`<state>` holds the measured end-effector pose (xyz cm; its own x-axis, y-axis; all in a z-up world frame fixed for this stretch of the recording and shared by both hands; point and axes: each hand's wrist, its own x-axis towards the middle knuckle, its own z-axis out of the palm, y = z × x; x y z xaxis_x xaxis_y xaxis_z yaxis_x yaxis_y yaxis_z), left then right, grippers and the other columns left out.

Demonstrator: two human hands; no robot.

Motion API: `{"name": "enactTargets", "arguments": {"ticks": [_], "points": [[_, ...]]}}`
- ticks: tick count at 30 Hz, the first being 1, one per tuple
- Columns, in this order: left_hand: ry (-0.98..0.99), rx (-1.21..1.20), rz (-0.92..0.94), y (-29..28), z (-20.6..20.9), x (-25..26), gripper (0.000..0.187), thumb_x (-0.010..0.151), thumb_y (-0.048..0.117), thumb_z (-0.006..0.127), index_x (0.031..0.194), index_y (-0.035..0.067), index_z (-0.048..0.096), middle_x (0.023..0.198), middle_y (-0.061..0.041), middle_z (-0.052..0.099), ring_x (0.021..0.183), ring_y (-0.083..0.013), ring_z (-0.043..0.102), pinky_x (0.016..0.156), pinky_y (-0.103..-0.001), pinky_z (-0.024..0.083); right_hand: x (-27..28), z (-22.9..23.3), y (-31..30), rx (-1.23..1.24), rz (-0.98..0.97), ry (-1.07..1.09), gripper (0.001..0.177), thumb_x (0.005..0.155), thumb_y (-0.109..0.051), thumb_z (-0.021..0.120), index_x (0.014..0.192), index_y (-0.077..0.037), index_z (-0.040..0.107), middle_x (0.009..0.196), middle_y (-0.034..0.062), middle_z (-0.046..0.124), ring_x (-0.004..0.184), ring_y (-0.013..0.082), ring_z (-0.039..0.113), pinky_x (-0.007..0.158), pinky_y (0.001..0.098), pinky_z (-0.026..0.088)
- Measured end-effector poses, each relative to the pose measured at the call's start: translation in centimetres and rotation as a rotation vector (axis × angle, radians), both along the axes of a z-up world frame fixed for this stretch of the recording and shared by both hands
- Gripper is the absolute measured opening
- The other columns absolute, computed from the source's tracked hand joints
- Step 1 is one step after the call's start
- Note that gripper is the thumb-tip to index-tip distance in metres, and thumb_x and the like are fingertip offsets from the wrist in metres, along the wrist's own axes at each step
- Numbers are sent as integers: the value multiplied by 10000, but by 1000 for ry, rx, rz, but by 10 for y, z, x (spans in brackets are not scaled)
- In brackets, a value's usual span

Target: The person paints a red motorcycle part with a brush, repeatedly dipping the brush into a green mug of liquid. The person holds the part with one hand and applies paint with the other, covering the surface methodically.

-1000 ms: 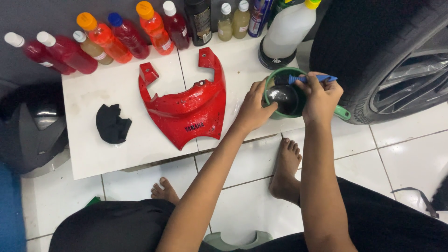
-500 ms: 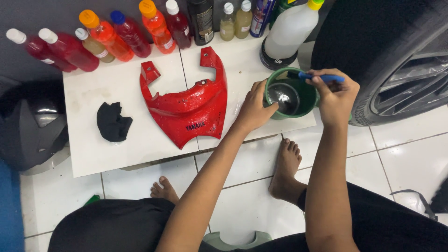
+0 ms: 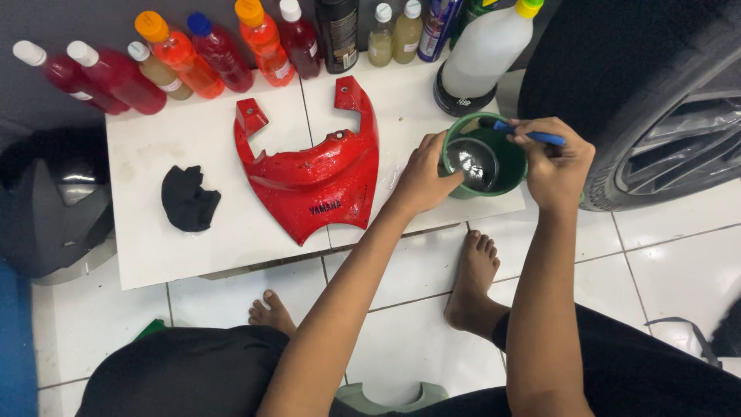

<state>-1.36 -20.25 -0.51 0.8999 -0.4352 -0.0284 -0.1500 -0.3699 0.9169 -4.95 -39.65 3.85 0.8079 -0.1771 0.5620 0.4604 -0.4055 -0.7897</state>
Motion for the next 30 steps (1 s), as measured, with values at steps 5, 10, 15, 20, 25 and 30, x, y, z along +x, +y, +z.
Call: {"name": "enactTargets", "arguments": {"ticks": [5, 10, 15, 20, 25, 30], "points": [[85, 20, -5, -1, 5, -2, 812, 849, 369, 656, 1526, 64, 324, 1482, -156, 433, 1346, -357, 478, 1060, -492, 462, -4, 4, -7, 58, -15, 62, 65, 1029, 85, 738, 1006, 68, 680, 977, 233, 706, 902, 290, 734, 788, 336, 599], [260, -16, 6, 15, 22, 2, 987, 808, 615, 549, 1573, 98, 201, 1602, -142, 294, 1482, -284, 347, 1143, -459, 339, -8, 18, -7, 80, -105, 59, 47, 1060, 29, 700, 1054, 16, 655, 1022, 179, 714, 905, 233, 719, 842, 302, 608], [217, -118, 139, 58, 25, 19, 690, 845, 447, 628, 1449, 189, 412, 1411, -71, 523, 1162, -222, 568, 965, -362, 493, -2, 25, 12, 488, -212, 77, 174, 986, -167, 763, 1012, -30, 660, 939, 130, 680, 949, 162, 738, 821, 248, 698], [-74, 60, 230, 126, 11, 38, 519, 820, 230, 704, 1314, 175, 553, 1202, -70, 670, 1090, -263, 627, 960, -414, 495, 3, 10, 57, 612, -22, 184, 142, 969, -88, 762, 1024, -7, 660, 949, 151, 714, 849, 193, 744, 794, 281, 690], [-120, 412, 208, 189, 15, 34, 629, 780, 312, 773, 1378, 223, 598, 1301, -19, 596, 1269, -272, 492, 1067, -467, 370, -3, 2, 114, 319, 134, 238, 61, 973, 64, 735, 1001, 45, 685, 937, 193, 713, 906, 247, 744, 811, 384, 665], [-11, 544, 160, 218, 2, 24, 675, 856, 376, 779, 1461, 182, 551, 1449, -25, 552, 1396, -267, 431, 1180, -495, 250, -15, -6, 165, -33, 54, 82, 105, 931, 124, 745, 966, 32, 708, 833, 180, 699, 770, 319, 751, 669, 378, 623]]}}
